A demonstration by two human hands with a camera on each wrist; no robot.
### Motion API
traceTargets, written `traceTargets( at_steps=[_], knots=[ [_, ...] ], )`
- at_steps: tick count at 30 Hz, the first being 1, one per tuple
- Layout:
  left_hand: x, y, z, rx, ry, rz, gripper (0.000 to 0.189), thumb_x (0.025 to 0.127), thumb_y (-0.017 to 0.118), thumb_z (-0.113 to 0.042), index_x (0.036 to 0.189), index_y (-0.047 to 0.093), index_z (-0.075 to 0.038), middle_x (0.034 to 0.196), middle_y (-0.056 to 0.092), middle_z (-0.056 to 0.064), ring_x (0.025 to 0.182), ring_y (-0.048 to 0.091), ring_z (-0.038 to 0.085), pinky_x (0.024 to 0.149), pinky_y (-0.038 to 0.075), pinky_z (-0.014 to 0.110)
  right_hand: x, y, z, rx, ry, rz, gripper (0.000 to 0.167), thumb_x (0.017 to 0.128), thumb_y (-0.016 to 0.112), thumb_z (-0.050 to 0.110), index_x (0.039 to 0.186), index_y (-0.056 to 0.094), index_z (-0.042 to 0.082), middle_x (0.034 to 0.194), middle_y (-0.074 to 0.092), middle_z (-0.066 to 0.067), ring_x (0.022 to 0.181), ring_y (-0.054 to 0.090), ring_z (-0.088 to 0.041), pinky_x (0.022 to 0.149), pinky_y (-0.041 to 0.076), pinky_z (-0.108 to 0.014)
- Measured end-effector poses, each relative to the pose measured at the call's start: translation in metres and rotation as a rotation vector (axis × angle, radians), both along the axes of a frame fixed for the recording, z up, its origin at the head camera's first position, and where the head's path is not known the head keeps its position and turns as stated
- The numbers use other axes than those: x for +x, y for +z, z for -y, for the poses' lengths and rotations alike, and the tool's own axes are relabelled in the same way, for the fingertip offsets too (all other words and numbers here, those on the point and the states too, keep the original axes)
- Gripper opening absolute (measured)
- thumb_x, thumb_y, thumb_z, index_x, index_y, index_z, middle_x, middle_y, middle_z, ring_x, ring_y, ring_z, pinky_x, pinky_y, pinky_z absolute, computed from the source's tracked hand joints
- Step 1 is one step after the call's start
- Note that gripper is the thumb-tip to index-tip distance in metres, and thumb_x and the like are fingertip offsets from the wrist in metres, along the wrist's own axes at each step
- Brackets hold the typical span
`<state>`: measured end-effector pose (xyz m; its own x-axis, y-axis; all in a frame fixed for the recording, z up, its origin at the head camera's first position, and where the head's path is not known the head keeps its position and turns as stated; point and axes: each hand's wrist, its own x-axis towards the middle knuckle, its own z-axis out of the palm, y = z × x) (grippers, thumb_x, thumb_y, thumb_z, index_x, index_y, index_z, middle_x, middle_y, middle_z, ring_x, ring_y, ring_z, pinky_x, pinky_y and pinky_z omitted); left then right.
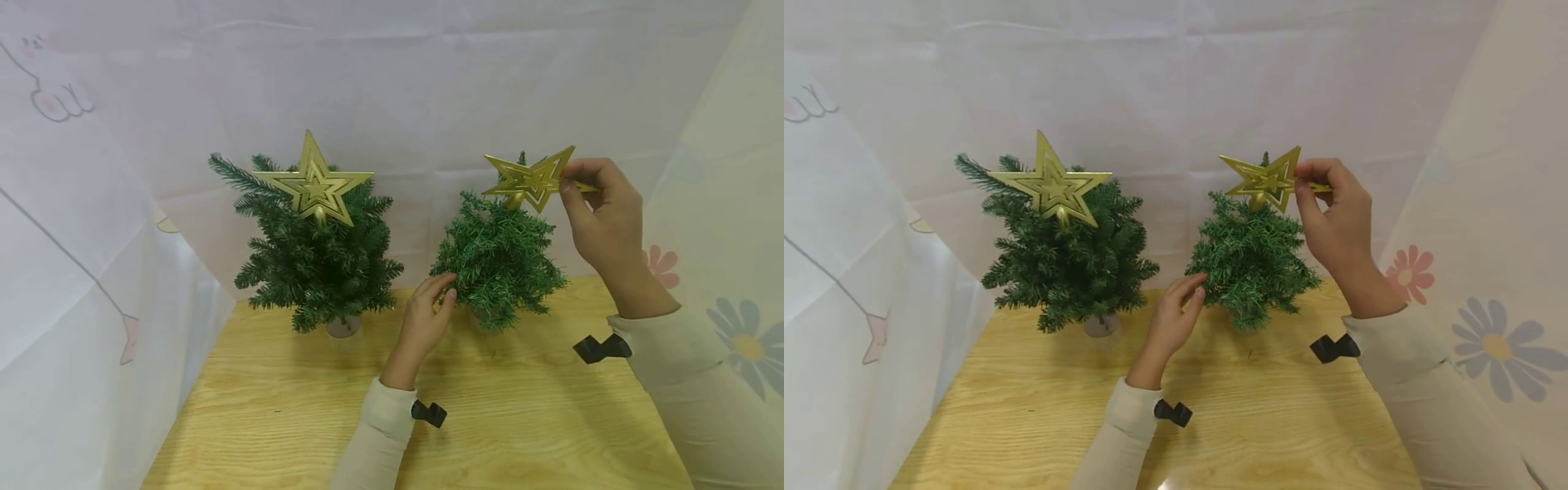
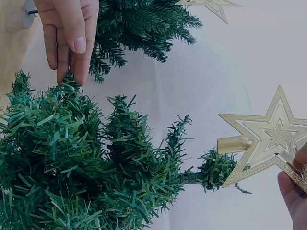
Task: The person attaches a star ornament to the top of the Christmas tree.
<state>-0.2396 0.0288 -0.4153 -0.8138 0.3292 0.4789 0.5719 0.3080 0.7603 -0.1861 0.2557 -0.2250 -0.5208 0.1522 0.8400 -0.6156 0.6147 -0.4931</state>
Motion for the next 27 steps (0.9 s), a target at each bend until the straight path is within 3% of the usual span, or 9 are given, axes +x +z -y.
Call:
traceTargets(
  at_steps=[9, 16, 27],
  knots=[
    [0.0, 0.0, 0.0, 0.0, 0.002, 0.007, 0.037, 0.104, 0.05, -0.024, 0.14, 0.053, -0.017, 0.144, 0.047, 0.002, 0.129, 0.047, 0.015, 0.104, 0.042, 0.029, 0.004, 0.007, 0.006, -0.032, 0.012, -0.026, 0.017, 0.094, 0.054, -0.01, 0.11, 0.059, -0.014, 0.098, 0.058, 0.01, 0.095, 0.059, -0.005, 0.082, 0.048, -0.016],
    [-0.001, -0.001, -0.001, 0.0, -0.002, 0.004, 0.037, 0.104, 0.05, -0.025, 0.14, 0.053, -0.018, 0.144, 0.047, 0.004, 0.129, 0.046, 0.015, 0.103, 0.042, 0.029, 0.002, 0.012, 0.009, -0.063, 0.005, -0.053, 0.016, 0.095, 0.053, -0.008, 0.108, 0.059, -0.013, 0.097, 0.058, 0.01, 0.093, 0.06, -0.008, 0.08, 0.048, -0.017],
    [-0.001, 0.0, -0.001, -0.003, -0.005, 0.01, 0.038, 0.104, 0.051, -0.024, 0.14, 0.053, -0.017, 0.144, 0.046, 0.006, 0.129, 0.046, 0.016, 0.103, 0.042, 0.029, -0.023, 0.011, -0.011, -0.019, 0.021, -0.142, 0.015, 0.097, 0.054, -0.001, 0.108, 0.062, -0.008, 0.1, 0.059, 0.016, 0.096, 0.062, -0.013, 0.08, 0.05, -0.02]
  ],
)
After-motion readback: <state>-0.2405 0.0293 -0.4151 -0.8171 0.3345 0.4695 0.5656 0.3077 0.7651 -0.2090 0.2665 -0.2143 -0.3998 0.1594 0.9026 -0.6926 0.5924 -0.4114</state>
